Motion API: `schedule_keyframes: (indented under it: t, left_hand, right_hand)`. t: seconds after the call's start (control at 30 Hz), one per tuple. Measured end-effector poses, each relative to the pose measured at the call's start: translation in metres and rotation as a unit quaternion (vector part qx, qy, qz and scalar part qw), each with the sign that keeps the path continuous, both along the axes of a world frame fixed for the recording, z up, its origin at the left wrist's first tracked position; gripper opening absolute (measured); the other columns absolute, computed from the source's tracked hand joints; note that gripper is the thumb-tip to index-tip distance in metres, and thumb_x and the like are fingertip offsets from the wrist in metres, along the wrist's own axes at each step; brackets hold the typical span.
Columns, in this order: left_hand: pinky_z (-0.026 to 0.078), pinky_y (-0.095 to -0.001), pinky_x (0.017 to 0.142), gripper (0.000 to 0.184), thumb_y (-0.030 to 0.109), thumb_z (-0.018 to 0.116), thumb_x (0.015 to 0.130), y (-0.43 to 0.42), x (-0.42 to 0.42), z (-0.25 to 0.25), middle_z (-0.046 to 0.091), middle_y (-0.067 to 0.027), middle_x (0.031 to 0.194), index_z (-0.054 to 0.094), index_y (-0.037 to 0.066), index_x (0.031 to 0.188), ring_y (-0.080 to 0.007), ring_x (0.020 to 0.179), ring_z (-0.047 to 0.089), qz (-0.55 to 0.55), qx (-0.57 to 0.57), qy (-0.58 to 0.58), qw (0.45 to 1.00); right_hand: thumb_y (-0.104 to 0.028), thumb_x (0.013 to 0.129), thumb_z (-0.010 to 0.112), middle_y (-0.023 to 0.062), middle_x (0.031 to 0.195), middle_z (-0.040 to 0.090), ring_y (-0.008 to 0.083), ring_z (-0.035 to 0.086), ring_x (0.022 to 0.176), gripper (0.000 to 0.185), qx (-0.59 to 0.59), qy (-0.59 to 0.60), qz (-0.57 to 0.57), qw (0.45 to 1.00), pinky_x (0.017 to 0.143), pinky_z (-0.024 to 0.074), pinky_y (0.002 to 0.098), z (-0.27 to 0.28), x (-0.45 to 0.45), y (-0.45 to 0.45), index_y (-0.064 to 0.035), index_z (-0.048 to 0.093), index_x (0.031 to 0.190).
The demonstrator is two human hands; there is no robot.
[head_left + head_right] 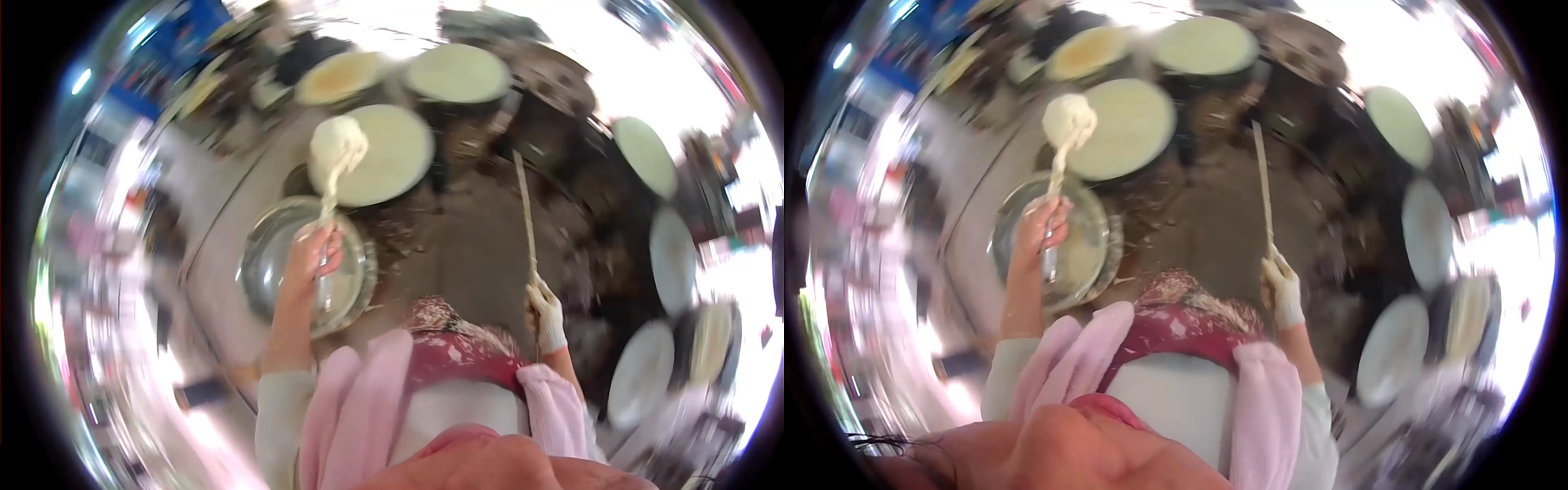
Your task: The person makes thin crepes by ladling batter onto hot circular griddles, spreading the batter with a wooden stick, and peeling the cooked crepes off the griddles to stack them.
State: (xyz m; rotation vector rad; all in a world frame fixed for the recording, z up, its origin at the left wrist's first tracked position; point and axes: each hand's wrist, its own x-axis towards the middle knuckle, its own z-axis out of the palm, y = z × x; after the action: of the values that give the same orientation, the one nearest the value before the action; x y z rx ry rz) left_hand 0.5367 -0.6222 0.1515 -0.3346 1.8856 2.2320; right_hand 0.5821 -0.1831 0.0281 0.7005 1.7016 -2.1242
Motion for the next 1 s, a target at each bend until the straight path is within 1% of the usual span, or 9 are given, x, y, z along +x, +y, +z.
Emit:
schedule_keyframes:
  t: [0.13, 0.17, 0.23, 0.33, 0.6, 0.67, 0.83, 0.9, 1.0]
  left_hand:
    - [0.028, -0.0223, 0.033, 0.034, 0.033, 0.046, 0.102, 0.070, -0.070, -0.066, 0.037, 0.0066, 0.061, 0.052, -0.001, 0.104, -0.0026, 0.036, 0.032, -0.218, 0.198, -0.152, 0.943]
    - [0.030, -0.0219, 0.034, 0.035, 0.033, 0.045, 0.102, 0.111, -0.070, -0.066, 0.034, 0.0079, 0.061, 0.052, -0.001, 0.105, -0.0019, 0.035, 0.031, -0.238, 0.190, -0.188, 0.934]
    - [0.034, -0.0209, 0.038, 0.034, 0.029, 0.043, 0.104, 0.184, -0.089, -0.077, 0.035, 0.0081, 0.061, 0.052, -0.003, 0.104, -0.0009, 0.035, 0.031, -0.293, 0.211, -0.254, 0.897]
    - [0.033, -0.0202, 0.041, 0.033, 0.027, 0.042, 0.105, 0.305, -0.097, -0.069, 0.034, 0.0100, 0.060, 0.053, -0.004, 0.103, 0.0011, 0.035, 0.029, -0.374, 0.247, -0.299, 0.843]
    - [0.027, -0.0183, 0.038, 0.036, 0.026, 0.040, 0.105, 0.642, -0.150, -0.053, 0.033, 0.0080, 0.057, 0.051, -0.009, 0.108, 0.0014, 0.034, 0.033, -0.619, 0.225, -0.275, 0.701]
    - [0.029, -0.0196, 0.040, 0.035, 0.029, 0.042, 0.104, 0.723, -0.143, -0.041, 0.032, 0.0080, 0.055, 0.053, -0.005, 0.101, -0.0007, 0.035, 0.031, -0.652, 0.082, -0.160, 0.736]
    - [0.029, -0.0238, 0.044, 0.037, 0.032, 0.044, 0.103, 0.891, -0.132, -0.087, 0.039, 0.0049, 0.060, 0.053, -0.004, 0.097, -0.0043, 0.043, 0.034, -0.677, 0.041, -0.095, 0.729]
    - [0.030, -0.0252, 0.046, 0.038, 0.034, 0.046, 0.102, 0.934, -0.118, -0.124, 0.044, 0.0020, 0.064, 0.052, -0.003, 0.095, -0.0064, 0.045, 0.037, -0.657, 0.053, -0.105, 0.744]
    - [0.039, -0.0297, 0.052, 0.040, 0.037, 0.050, 0.099, 0.978, -0.108, -0.187, 0.057, -0.0069, 0.076, 0.055, -0.003, 0.097, -0.0156, 0.054, 0.050, -0.664, -0.034, -0.045, 0.746]
  right_hand:
    - [-0.015, 0.092, 0.063, -0.0064, 0.071, 0.048, 0.0025, 0.040, 0.050, 0.056, 0.051, -0.012, -0.120, 0.991, 0.042, 0.0318, 0.0184, 0.017, 0.052, 0.050, -0.0115, 0.044, 0.145]
    - [-0.011, 0.093, 0.062, -0.0035, 0.087, 0.059, 0.0013, 0.047, 0.062, 0.056, 0.068, 0.011, -0.157, 0.985, 0.053, 0.0391, 0.0175, 0.005, 0.075, 0.071, -0.0109, 0.043, 0.146]
    - [-0.008, 0.093, 0.060, -0.0013, 0.104, 0.061, 0.0003, 0.048, 0.071, 0.054, 0.234, 0.113, -0.237, 0.936, 0.061, 0.0412, 0.0166, -0.053, 0.107, 0.105, -0.0100, 0.044, 0.145]
    - [-0.004, 0.094, 0.057, -0.0018, 0.128, 0.056, -0.0003, 0.046, 0.079, 0.051, 0.254, 0.117, -0.355, 0.892, 0.069, 0.0426, 0.0160, -0.073, 0.163, 0.152, -0.0074, 0.045, 0.144]
    - [-0.012, 0.095, 0.059, -0.0085, 0.084, 0.053, 0.0014, 0.039, 0.060, 0.053, 0.055, -0.009, -0.602, 0.796, 0.053, 0.0351, 0.0168, -0.073, 0.196, 0.250, -0.0134, 0.044, 0.146]
    - [-0.018, 0.096, 0.060, -0.0080, 0.067, 0.045, 0.0024, 0.036, 0.047, 0.052, 0.046, -0.008, -0.636, 0.770, 0.039, 0.0290, 0.0183, -0.065, 0.179, 0.284, -0.0196, 0.045, 0.145]
    - [-0.016, 0.095, 0.059, 0.0024, 0.110, 0.065, 0.0056, 0.056, 0.078, 0.051, 0.260, 0.064, -0.635, 0.725, 0.070, 0.0450, 0.0187, -0.095, 0.126, 0.378, -0.0095, 0.046, 0.144]
    - [-0.015, 0.094, 0.061, 0.0091, 0.135, 0.058, 0.0105, 0.056, 0.114, 0.055, 0.302, 0.008, -0.613, 0.730, 0.098, 0.0404, 0.0237, -0.069, 0.093, 0.404, -0.0045, 0.042, 0.144]
    - [-0.028, 0.094, 0.058, 0.0201, 0.115, 0.066, 0.0319, 0.066, 0.100, 0.053, 0.399, -0.257, -0.455, 0.753, 0.086, 0.0499, 0.0379, -0.075, 0.048, 0.432, -0.0184, 0.044, 0.145]
